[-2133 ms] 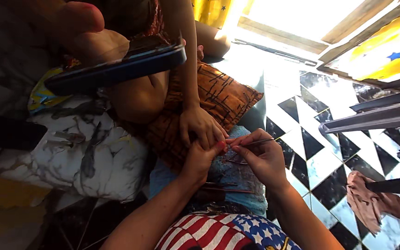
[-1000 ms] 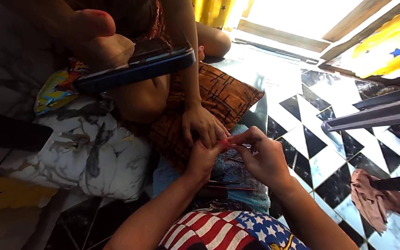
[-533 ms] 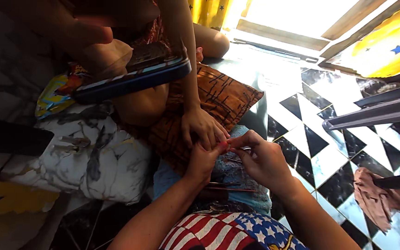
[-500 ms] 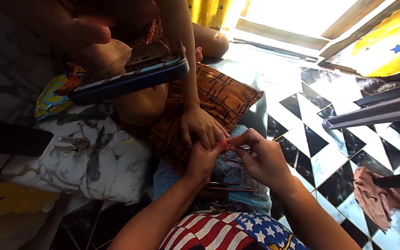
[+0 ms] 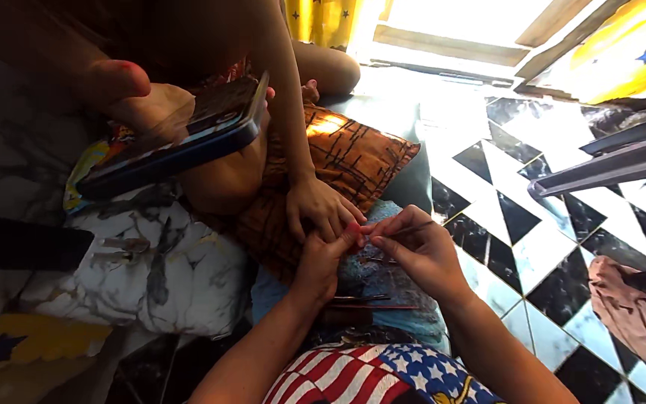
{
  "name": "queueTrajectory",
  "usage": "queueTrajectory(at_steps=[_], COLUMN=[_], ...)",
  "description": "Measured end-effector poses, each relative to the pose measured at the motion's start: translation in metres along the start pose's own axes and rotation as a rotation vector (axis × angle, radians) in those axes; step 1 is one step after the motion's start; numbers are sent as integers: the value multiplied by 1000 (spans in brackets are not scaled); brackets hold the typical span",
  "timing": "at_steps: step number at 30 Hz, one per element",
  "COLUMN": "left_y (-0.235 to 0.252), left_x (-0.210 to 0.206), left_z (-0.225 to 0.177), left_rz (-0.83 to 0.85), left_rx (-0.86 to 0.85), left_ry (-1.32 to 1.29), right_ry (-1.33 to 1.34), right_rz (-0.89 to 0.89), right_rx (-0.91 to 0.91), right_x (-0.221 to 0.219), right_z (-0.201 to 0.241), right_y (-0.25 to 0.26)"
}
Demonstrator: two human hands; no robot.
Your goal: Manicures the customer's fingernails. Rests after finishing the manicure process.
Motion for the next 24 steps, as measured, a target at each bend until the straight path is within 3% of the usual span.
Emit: queueTrajectory(at_steps=[9, 24], left_y=[-1, -2], left_x=[-4, -2], left_z=[0, 0], left_rz=[-73, -37], left_rx=[30, 19], left_ry=[15, -14], right_ry=[111, 295], right_rz=[-131, -195], right_rx=[16, 3], right_x=[-10, -21], right_z=[-14, -22], right_y=[-5, -13])
Point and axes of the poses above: each hand's wrist, its own y-axis towards the middle knuckle, its own x-axis out of the back of the hand, z = x × y, the point moved 1 cm from there along y, towards the middle knuckle, and after that the axes turned 10 degrees about -x, right-handed, at the moved point
